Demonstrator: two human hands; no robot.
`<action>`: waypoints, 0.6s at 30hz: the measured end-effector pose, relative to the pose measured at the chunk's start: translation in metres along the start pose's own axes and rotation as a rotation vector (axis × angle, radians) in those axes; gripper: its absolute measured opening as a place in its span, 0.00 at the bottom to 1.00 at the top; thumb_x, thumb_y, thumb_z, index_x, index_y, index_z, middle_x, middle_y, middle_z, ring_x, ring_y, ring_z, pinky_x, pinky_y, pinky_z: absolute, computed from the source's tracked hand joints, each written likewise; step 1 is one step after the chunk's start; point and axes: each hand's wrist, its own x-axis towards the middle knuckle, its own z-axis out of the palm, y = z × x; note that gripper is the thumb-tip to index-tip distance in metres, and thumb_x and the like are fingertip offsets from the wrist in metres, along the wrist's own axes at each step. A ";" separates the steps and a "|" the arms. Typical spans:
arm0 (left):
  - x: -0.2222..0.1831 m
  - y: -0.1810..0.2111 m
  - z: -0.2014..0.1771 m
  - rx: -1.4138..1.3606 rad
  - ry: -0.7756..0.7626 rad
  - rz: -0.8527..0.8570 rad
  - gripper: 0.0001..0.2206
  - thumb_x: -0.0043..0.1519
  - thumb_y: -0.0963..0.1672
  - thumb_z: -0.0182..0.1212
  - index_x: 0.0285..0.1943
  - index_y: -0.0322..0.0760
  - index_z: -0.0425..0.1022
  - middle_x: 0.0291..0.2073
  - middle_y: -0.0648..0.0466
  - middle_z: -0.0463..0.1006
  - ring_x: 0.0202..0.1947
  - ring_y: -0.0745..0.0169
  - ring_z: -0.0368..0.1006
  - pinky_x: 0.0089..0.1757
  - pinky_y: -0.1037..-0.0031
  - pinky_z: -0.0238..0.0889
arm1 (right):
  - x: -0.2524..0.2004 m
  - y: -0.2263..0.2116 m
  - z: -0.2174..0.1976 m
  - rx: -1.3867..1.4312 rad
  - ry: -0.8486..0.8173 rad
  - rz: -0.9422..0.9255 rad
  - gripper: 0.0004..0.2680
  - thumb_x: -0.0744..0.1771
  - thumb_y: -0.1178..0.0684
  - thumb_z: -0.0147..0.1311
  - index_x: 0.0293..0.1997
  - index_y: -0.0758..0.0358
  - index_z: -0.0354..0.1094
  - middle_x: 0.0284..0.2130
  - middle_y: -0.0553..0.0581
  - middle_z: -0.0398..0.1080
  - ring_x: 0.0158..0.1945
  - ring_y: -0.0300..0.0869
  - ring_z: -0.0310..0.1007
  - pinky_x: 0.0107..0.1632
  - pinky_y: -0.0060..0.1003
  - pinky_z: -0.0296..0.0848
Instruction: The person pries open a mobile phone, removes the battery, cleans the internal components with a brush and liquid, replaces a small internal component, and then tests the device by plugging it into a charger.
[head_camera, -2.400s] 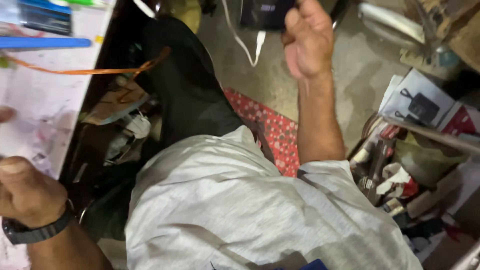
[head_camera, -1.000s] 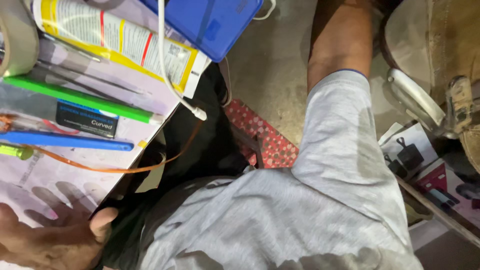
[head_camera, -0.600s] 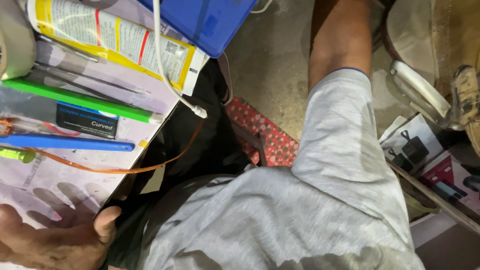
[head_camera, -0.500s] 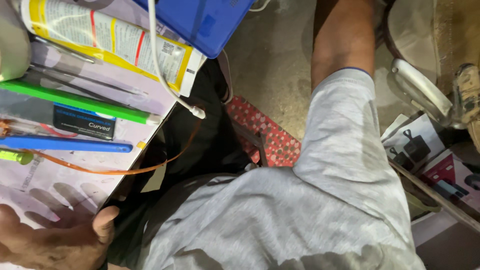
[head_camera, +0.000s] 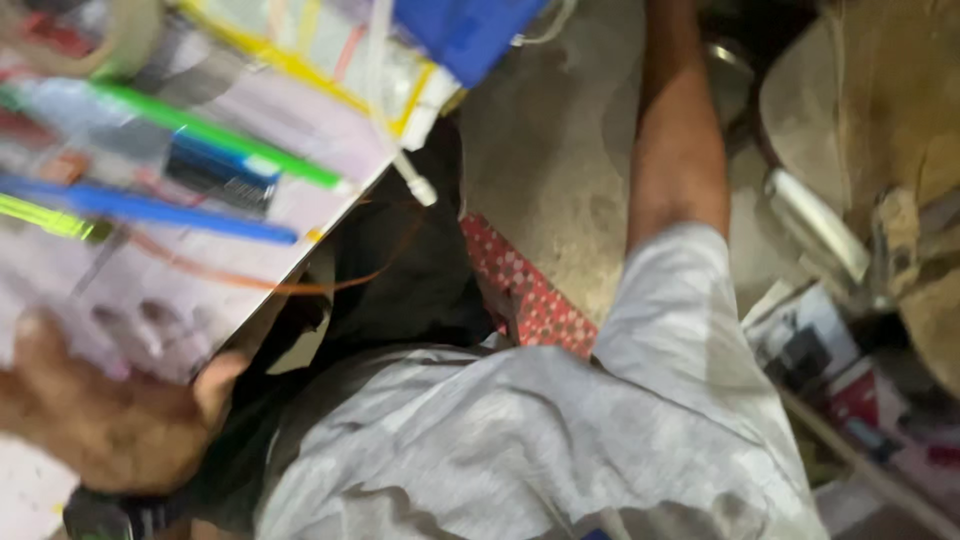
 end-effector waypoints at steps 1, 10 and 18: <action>0.001 0.000 0.000 -0.100 -0.038 -0.037 0.53 0.65 0.70 0.52 0.79 0.23 0.48 0.72 0.24 0.45 0.71 0.21 0.47 0.64 0.39 0.53 | 0.008 -0.006 0.012 0.012 0.007 -0.029 0.18 0.71 0.52 0.60 0.65 0.75 0.63 0.61 0.68 0.68 0.66 0.54 0.67 0.69 0.48 0.63; 0.035 0.007 -0.012 -0.175 0.138 0.131 0.45 0.68 0.69 0.41 0.84 0.44 0.45 0.77 0.27 0.45 0.78 0.24 0.40 0.68 0.29 0.22 | -0.021 -0.091 -0.003 0.288 0.227 -0.119 0.16 0.70 0.56 0.59 0.63 0.75 0.65 0.60 0.68 0.71 0.65 0.54 0.69 0.70 0.46 0.64; 0.015 -0.001 -0.040 -0.441 0.427 0.195 0.29 0.72 0.54 0.68 0.71 0.32 0.64 0.65 0.37 0.67 0.61 0.35 0.65 0.59 0.45 0.56 | -0.109 -0.287 -0.047 0.221 0.233 -0.431 0.09 0.69 0.63 0.57 0.55 0.70 0.67 0.54 0.63 0.72 0.58 0.51 0.72 0.64 0.45 0.70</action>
